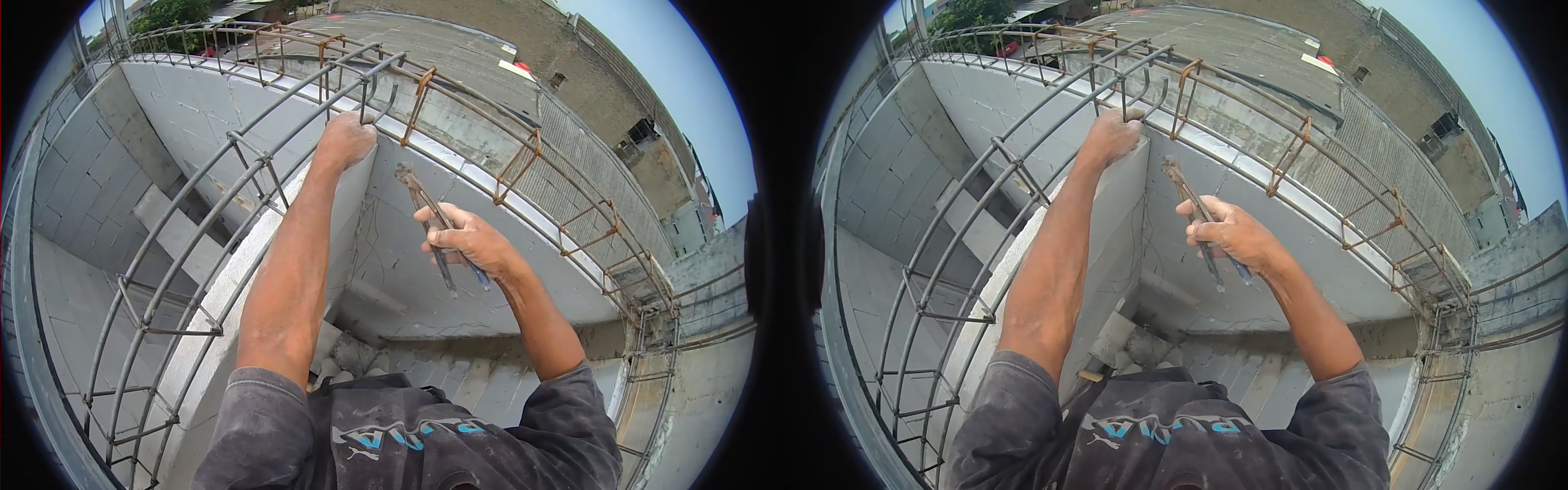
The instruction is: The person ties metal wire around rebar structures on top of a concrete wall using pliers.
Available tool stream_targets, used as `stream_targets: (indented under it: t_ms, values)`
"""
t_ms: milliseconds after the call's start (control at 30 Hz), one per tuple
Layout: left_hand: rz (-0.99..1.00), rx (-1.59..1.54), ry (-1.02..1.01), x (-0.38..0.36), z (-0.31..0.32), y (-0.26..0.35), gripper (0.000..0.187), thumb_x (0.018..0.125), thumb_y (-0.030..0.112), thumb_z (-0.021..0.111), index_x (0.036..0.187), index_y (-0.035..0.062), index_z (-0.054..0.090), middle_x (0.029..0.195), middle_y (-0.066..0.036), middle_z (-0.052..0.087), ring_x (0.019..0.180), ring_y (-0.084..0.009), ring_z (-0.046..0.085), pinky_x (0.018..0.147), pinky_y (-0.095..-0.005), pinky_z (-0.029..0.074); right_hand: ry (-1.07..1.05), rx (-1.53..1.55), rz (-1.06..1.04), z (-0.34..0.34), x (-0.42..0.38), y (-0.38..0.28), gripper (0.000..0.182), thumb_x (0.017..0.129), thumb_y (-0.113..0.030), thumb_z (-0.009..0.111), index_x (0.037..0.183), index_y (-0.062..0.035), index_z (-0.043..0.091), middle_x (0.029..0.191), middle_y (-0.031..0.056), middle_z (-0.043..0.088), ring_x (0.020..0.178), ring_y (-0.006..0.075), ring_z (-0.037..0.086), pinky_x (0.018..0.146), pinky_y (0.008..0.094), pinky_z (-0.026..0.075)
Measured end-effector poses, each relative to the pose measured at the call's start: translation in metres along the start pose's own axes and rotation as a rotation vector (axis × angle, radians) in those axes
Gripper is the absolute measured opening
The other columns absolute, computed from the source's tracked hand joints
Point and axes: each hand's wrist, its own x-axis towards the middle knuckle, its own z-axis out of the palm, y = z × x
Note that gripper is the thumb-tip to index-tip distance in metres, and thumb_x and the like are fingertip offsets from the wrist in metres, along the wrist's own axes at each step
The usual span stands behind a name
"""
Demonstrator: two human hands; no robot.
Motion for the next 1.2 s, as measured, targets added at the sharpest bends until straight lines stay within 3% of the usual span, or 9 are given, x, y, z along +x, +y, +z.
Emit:
stream_targets:
  t_ms: [133, 267, 367, 567, 633, 900, 967, 1133, 1200]
  values:
    - [-0.133, -0.16, 0.021, 0.003, 0.001, 0.001, 0.049, 0.086, 0.038, 0.052, 0.095, -0.0071, 0.068, 0.09, -0.028, 0.068, 0.083, -0.0364, 0.068, 0.081, -0.0429, 0.052, -0.072, -0.055, 0.092, -0.009, 0.046, -0.004, 0.057, 0.085, -0.03, 0.067, 0.138, -0.0122, 0.052, 0.111, 0.0046, 0.051, 0.109, 0.0211, 0.06, 0.093, 0.0422, 0.052]
    - [-0.205, -0.261, -0.004, 0.0, -0.002, 0.008, 0.058, 0.086, 0.048, 0.05, 0.087, -0.0072, 0.067, 0.079, -0.021, 0.067, 0.067, -0.0314, 0.064, 0.069, -0.0432, 0.05, -0.012, -0.238, 0.105, -0.006, 0.059, -0.021, 0.061, 0.083, -0.031, 0.067, 0.14, -0.0133, 0.052, 0.103, 0.0069, 0.058, 0.106, 0.0239, 0.061, 0.092, 0.0486, 0.05]
    - [-0.226, -0.302, -0.044, -0.004, -0.006, 0.014, 0.059, 0.089, 0.048, 0.049, 0.093, -0.0082, 0.066, 0.09, -0.021, 0.068, 0.079, -0.0307, 0.066, 0.071, -0.042, 0.054, -0.024, -0.318, 0.107, -0.009, 0.072, -0.026, 0.064, 0.081, -0.03, 0.067, 0.141, -0.0125, 0.053, 0.109, 0.0118, 0.064, 0.106, 0.0271, 0.063, 0.092, 0.0503, 0.049]
    - [-0.169, -0.319, -0.096, -0.016, -0.012, 0.026, 0.047, 0.096, 0.031, 0.047, 0.115, -0.0107, 0.057, 0.118, -0.023, 0.061, 0.106, -0.0332, 0.062, 0.085, -0.04, 0.059, -0.032, -0.379, 0.106, -0.001, 0.068, -0.041, 0.068, 0.081, -0.03, 0.068, 0.144, -0.0097, 0.05, 0.116, 0.0168, 0.065, 0.108, 0.0287, 0.063, 0.089, 0.0484, 0.05]
    - [0.045, -0.081, -0.108, 0.009, 0.003, -0.01, 0.037, 0.095, 0.022, 0.051, 0.115, -0.0087, 0.058, 0.118, -0.024, 0.062, 0.108, -0.0354, 0.062, 0.087, -0.0414, 0.057, -0.034, -0.27, 0.109, -0.001, 0.067, -0.039, 0.067, 0.082, -0.028, 0.066, 0.145, -0.0099, 0.049, 0.116, 0.0156, 0.065, 0.107, 0.0285, 0.063, 0.088, 0.0485, 0.05]
    - [0.32, 0.309, -0.119, 0.026, 0.012, -0.034, 0.042, 0.073, -0.004, 0.077, 0.111, -0.0067, 0.059, 0.111, -0.025, 0.065, 0.108, -0.0357, 0.063, 0.092, -0.0425, 0.055, -0.065, -0.149, 0.126, -0.003, 0.084, -0.037, 0.061, 0.086, -0.023, 0.058, 0.145, -0.0102, 0.047, 0.126, 0.015, 0.062, 0.11, 0.0307, 0.063, 0.092, 0.0559, 0.049]
    - [0.372, 0.324, -0.1, 0.032, 0.016, -0.044, 0.044, 0.071, -0.005, 0.079, 0.11, -0.0065, 0.06, 0.109, -0.024, 0.066, 0.107, -0.0354, 0.063, 0.091, -0.0421, 0.055, -0.064, -0.157, 0.112, -0.004, 0.085, -0.04, 0.059, 0.088, -0.021, 0.056, 0.145, -0.0079, 0.047, 0.125, 0.0155, 0.062, 0.105, 0.0291, 0.065, 0.091, 0.053, 0.052]
    - [0.059, -0.071, -0.129, 0.008, 0.006, -0.011, 0.034, 0.077, -0.002, 0.073, 0.108, -0.0071, 0.06, 0.107, -0.024, 0.067, 0.106, -0.035, 0.064, 0.088, -0.0417, 0.056, 0.003, -0.424, 0.062, 0.005, 0.076, -0.046, 0.041, 0.096, -0.02, 0.049, 0.133, -0.0026, 0.049, 0.114, 0.0165, 0.062, 0.086, 0.023, 0.07, 0.073, 0.0402, 0.059]
    - [0.193, 0.096, -0.131, 0.013, 0.008, -0.02, 0.023, 0.085, 0.002, 0.062, 0.106, -0.0072, 0.06, 0.105, -0.025, 0.067, 0.105, -0.0354, 0.065, 0.087, -0.0421, 0.056, 0.02, -0.482, 0.067, 0.01, 0.075, -0.049, 0.03, 0.101, -0.023, 0.048, 0.124, -0.0038, 0.05, 0.102, 0.0129, 0.063, 0.078, 0.0194, 0.07, 0.064, 0.0354, 0.06]
